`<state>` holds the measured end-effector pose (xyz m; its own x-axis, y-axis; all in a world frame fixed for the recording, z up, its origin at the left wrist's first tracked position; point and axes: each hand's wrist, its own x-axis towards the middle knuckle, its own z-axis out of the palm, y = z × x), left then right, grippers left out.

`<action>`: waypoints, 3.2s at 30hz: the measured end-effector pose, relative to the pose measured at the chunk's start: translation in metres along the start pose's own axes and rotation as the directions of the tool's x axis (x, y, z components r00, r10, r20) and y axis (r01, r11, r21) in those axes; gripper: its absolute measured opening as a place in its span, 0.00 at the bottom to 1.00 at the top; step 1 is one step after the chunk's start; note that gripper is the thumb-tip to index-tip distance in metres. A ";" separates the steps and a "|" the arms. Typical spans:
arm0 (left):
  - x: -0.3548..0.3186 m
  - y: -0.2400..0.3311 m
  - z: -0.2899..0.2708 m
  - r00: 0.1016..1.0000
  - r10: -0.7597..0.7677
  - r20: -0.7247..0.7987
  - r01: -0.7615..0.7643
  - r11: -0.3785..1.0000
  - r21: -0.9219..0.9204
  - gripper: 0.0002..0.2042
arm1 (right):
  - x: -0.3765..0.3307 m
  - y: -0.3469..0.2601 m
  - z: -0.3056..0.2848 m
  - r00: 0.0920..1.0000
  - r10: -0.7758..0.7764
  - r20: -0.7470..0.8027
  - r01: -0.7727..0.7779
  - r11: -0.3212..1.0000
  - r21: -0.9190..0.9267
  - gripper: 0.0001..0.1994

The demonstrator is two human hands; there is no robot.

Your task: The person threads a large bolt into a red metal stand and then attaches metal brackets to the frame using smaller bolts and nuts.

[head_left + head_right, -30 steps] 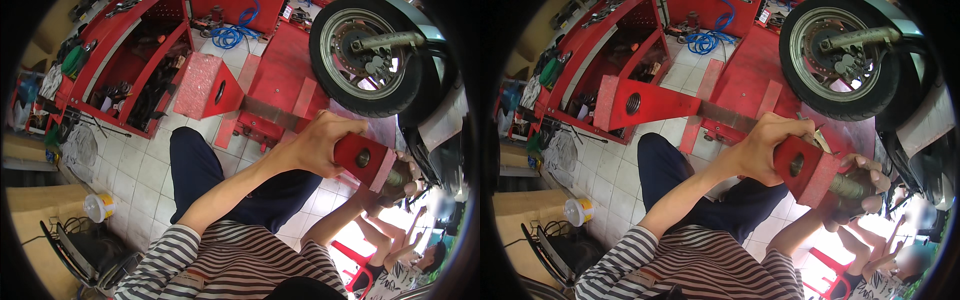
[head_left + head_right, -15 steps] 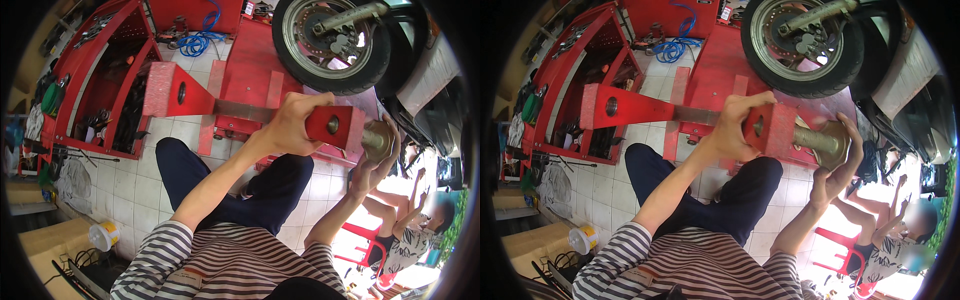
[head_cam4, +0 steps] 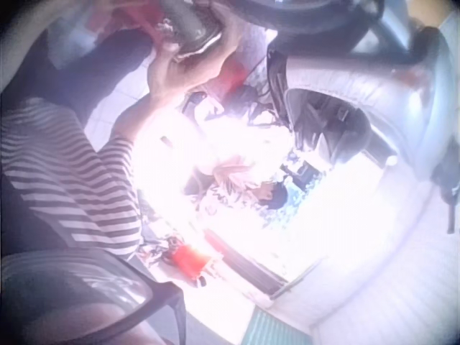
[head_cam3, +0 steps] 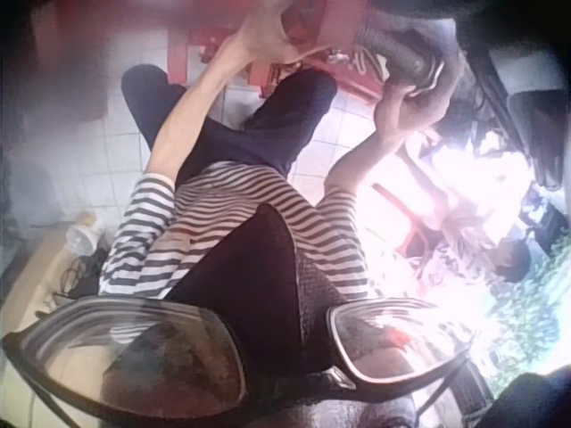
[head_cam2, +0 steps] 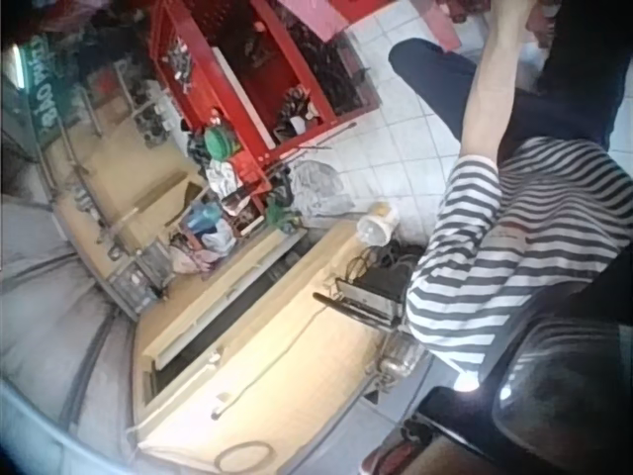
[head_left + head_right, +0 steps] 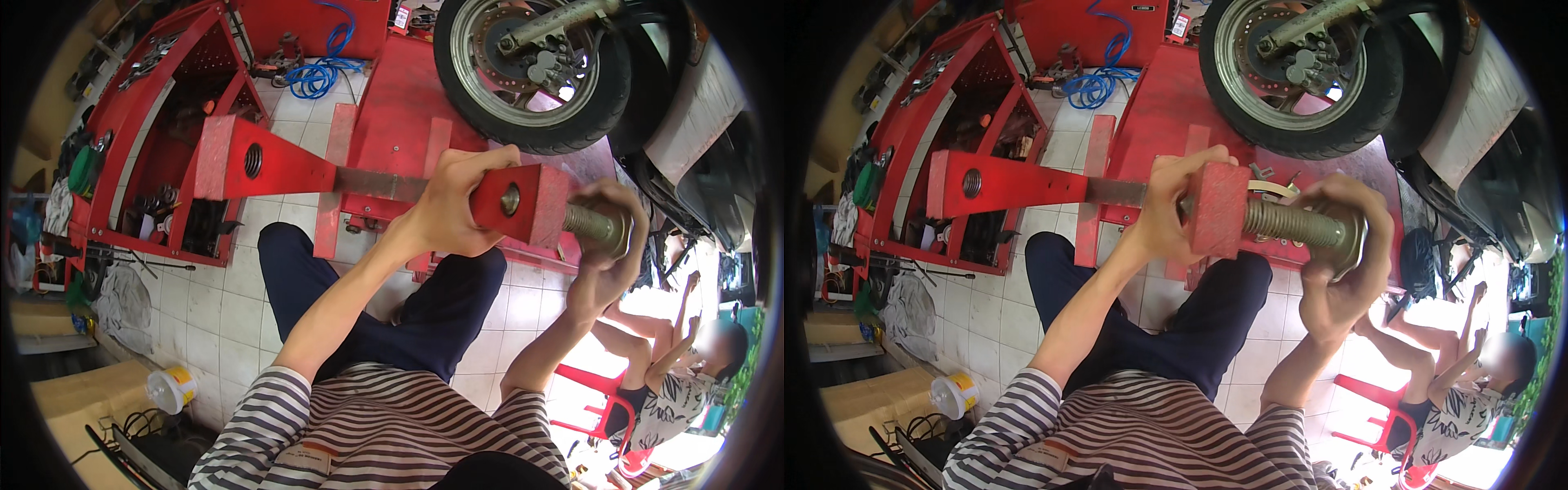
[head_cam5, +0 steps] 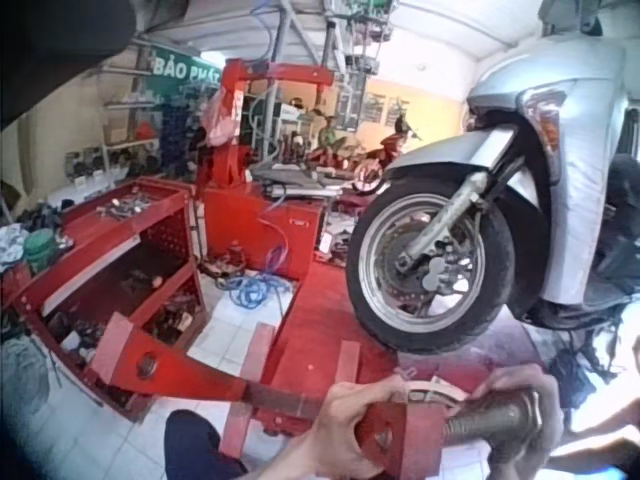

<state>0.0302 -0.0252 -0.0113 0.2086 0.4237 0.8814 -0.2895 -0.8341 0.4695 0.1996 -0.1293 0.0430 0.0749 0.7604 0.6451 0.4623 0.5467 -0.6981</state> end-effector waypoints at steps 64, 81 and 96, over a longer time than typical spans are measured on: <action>-0.002 0.001 -0.010 0.990 -0.134 -0.046 0.138 0.986 0.091 0.17 | 0.013 0.014 0.008 0.969 -0.245 0.028 0.240 0.963 0.119 0.42; -0.008 -0.010 -0.014 0.987 -0.158 0.005 0.158 0.986 0.048 0.12 | 0.009 -0.007 0.003 0.996 0.083 0.016 -0.082 0.995 -0.061 0.42; -0.011 -0.007 -0.009 0.978 -0.206 -0.012 0.206 0.978 -0.023 0.13 | 0.006 0.005 0.015 0.974 -0.218 -0.055 0.201 0.955 -0.220 0.43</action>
<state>0.0213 -0.0209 -0.0232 0.2526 0.5908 0.7663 -0.2618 -0.7207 0.6419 0.1889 -0.1164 0.0388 0.0207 0.6028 0.7976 0.6504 0.5977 -0.4687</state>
